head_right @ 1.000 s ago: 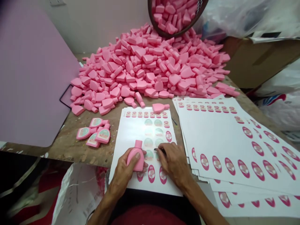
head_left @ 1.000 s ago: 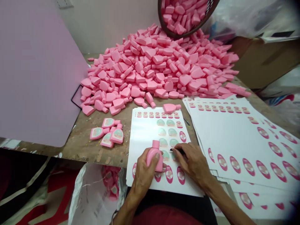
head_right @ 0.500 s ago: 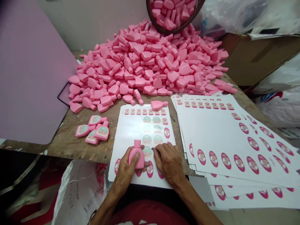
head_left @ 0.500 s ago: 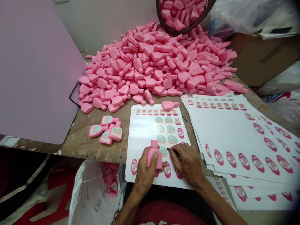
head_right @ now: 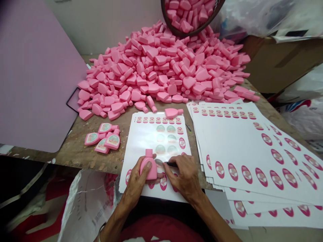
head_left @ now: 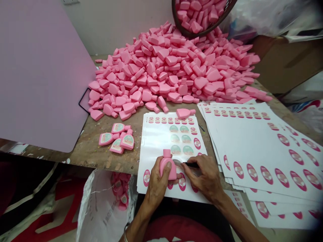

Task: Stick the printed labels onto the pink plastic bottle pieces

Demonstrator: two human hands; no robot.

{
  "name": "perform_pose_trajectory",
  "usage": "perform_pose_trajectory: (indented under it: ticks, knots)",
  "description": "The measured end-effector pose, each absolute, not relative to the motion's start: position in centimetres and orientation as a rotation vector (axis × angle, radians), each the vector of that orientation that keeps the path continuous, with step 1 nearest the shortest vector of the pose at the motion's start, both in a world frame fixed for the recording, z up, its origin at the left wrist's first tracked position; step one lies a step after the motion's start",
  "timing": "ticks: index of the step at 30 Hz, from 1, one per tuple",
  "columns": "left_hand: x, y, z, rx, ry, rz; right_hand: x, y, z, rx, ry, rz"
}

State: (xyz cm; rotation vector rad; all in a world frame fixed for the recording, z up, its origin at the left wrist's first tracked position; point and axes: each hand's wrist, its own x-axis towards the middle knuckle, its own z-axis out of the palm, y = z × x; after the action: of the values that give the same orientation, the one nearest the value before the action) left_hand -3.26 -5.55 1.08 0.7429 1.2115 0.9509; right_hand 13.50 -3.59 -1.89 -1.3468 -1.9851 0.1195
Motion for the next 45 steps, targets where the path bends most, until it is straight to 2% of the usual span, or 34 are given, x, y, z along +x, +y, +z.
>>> perform_pose_trajectory:
  ticks: [8, 13, 38, 45]
  knots:
    - [-3.5, -5.7, 1.7, 0.535, 1.047, 1.073, 14.4, -3.0, 1.1, -1.577, -1.493, 0.859]
    - [-3.1, -5.4, 2.5, 0.372, 0.953, 1.107, 12.8, -3.3, 2.7, -1.531, -1.584, 1.027]
    - [-3.6, -5.6, 2.8, 0.606, 0.884, 1.08, 11.0, -3.4, 3.0, -1.342, -1.717, 0.873]
    - [-4.1, -5.8, 2.8, 0.653, 0.808, 1.035, 12.6, -2.4, 2.7, -1.528, -1.844, 0.448]
